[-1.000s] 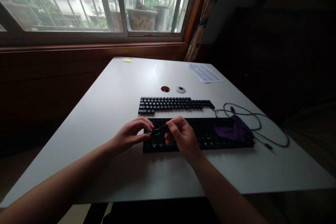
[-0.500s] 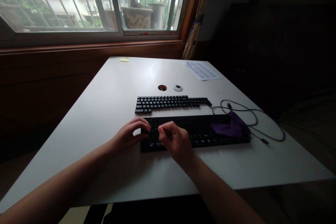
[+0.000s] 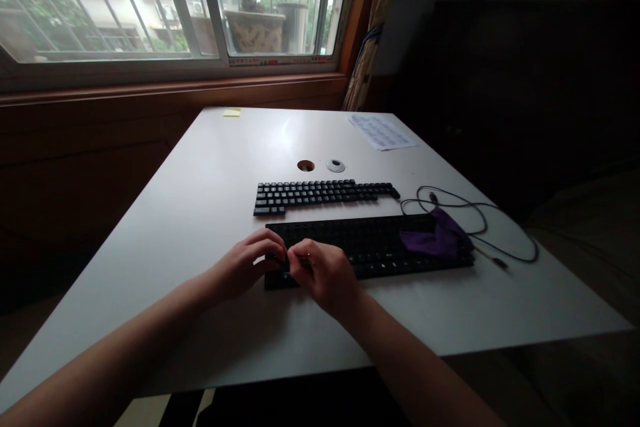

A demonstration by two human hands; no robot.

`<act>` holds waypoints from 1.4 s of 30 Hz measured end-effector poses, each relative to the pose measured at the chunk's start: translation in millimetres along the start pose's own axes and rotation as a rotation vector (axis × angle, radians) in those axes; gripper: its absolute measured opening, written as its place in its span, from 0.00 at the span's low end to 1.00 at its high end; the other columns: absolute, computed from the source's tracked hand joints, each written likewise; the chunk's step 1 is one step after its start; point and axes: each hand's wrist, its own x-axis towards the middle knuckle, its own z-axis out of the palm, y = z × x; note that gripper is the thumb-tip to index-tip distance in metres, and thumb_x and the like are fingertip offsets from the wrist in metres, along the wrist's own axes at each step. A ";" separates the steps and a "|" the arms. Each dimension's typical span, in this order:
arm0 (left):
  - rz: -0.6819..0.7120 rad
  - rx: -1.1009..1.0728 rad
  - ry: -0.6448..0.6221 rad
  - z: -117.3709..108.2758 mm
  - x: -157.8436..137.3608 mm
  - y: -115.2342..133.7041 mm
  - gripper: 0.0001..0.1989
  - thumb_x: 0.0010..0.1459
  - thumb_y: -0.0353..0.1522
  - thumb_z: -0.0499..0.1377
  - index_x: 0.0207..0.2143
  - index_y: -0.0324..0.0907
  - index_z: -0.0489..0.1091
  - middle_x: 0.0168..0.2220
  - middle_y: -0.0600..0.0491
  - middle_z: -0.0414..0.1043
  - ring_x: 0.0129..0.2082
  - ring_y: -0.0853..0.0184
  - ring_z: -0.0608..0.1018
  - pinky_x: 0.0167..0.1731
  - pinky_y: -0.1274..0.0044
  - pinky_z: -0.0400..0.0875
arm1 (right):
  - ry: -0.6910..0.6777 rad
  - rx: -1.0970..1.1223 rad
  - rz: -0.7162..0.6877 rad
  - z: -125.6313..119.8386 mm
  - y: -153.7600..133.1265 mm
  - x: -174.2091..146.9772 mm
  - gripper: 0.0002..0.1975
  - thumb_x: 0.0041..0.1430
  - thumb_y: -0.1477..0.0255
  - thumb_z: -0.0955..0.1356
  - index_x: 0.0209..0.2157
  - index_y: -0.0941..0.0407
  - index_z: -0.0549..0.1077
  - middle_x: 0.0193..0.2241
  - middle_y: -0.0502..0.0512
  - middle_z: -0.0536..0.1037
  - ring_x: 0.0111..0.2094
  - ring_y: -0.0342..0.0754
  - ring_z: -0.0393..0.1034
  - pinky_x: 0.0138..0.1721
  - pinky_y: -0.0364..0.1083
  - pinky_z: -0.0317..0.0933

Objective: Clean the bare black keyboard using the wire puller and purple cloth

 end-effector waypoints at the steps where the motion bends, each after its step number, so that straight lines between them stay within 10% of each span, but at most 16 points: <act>1: 0.011 0.031 0.005 0.1 -0.2 1.4 0.05 0.62 0.25 0.60 0.41 0.40 0.71 0.41 0.48 0.71 0.41 0.66 0.76 0.42 0.74 0.74 | -0.002 -0.019 -0.031 0.7 -0.1 -0.6 0.06 0.66 0.71 0.63 0.32 0.53 0.67 0.26 0.50 0.75 0.26 0.43 0.70 0.32 0.43 0.63; 9: -0.020 -0.065 0.162 -7.0 -2.8 7.4 0.07 0.61 0.23 0.61 0.40 0.41 0.70 0.44 0.47 0.72 0.44 0.65 0.77 0.45 0.73 0.74 | 0.148 0.294 0.469 -6.8 1.6 7.0 0.10 0.66 0.64 0.64 0.31 0.53 0.66 0.17 0.43 0.70 0.16 0.40 0.66 0.20 0.39 0.60; 20: -0.295 -0.390 0.189 -7.4 -2.7 4.1 0.07 0.63 0.30 0.61 0.44 0.40 0.73 0.43 0.47 0.73 0.44 0.64 0.76 0.44 0.74 0.73 | 0.136 0.221 0.746 -45.8 42.4 -5.5 0.14 0.56 0.59 0.70 0.31 0.54 0.68 0.20 0.44 0.69 0.17 0.41 0.64 0.19 0.41 0.56; 32: -0.331 -0.339 0.226 -8.3 3.5 8.1 0.09 0.59 0.32 0.64 0.42 0.38 0.75 0.39 0.47 0.74 0.40 0.64 0.76 0.39 0.73 0.74 | 0.144 -0.741 0.458 -138.9 96.9 -63.8 0.14 0.62 0.60 0.65 0.35 0.54 0.77 0.38 0.58 0.76 0.36 0.53 0.71 0.39 0.51 0.62; 42: -0.284 -0.460 0.262 -0.4 0.3 6.0 0.11 0.57 0.28 0.65 0.41 0.39 0.69 0.40 0.50 0.75 0.40 0.67 0.78 0.42 0.73 0.78 | 0.031 -0.756 0.474 -152.8 118.9 -88.6 0.15 0.63 0.62 0.62 0.35 0.55 0.78 0.35 0.58 0.77 0.37 0.54 0.70 0.41 0.53 0.63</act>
